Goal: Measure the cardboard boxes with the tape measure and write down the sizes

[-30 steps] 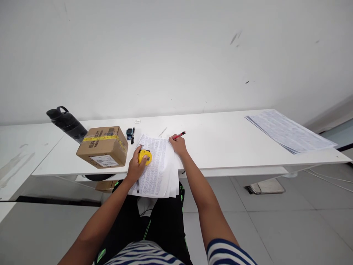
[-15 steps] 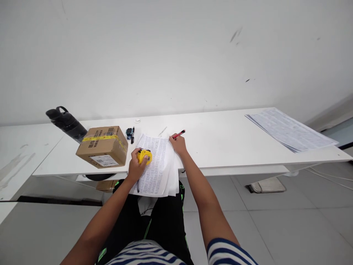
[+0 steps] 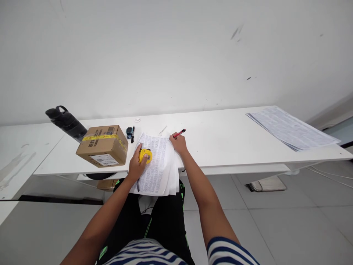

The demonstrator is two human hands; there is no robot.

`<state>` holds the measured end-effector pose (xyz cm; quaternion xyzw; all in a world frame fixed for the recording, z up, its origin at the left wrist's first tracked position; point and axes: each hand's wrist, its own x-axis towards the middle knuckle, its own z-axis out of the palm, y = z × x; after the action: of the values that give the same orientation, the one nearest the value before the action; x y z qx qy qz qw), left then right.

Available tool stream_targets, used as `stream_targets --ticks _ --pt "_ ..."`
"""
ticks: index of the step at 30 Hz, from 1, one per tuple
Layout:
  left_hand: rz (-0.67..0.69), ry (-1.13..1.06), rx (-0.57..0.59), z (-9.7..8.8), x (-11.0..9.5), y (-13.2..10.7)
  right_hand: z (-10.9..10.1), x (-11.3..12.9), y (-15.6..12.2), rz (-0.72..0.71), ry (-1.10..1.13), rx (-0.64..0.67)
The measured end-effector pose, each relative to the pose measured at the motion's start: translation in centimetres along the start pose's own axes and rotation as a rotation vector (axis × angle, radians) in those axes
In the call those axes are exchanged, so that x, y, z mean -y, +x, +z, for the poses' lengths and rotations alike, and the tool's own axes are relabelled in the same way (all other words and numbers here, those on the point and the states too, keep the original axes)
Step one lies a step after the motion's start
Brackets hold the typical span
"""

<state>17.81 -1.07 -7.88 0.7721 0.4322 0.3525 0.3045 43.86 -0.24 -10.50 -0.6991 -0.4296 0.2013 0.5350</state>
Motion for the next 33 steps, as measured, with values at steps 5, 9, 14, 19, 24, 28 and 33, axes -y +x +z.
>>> stream_targets --ticks 5,9,14,19,24,28,33 --pt "0.014 0.000 0.004 -0.01 -0.01 0.06 0.03 -0.04 0.03 -0.001 -0.012 -0.025" --pt "0.017 0.013 0.006 -0.05 -0.05 0.08 0.12 0.12 -0.06 -0.012 -0.022 -0.033" --pt "0.001 -0.008 -0.001 -0.03 0.00 0.11 0.06 0.18 -0.11 -0.030 -0.024 -0.002" --pt "-0.029 -0.034 -0.015 0.07 0.13 0.08 0.03 0.04 -0.05 -0.036 -0.025 -0.005" --pt "-0.067 -0.025 -0.020 0.13 0.23 -0.09 0.08 0.10 -0.24 -0.040 -0.039 -0.028" --pt "-0.080 -0.001 -0.042 0.21 0.32 -0.16 -0.01 0.08 -0.25 -0.035 -0.056 -0.051" --pt "-0.069 0.000 -0.055 0.36 0.56 -0.13 -0.02 -0.27 -0.12 -0.038 -0.070 -0.032"
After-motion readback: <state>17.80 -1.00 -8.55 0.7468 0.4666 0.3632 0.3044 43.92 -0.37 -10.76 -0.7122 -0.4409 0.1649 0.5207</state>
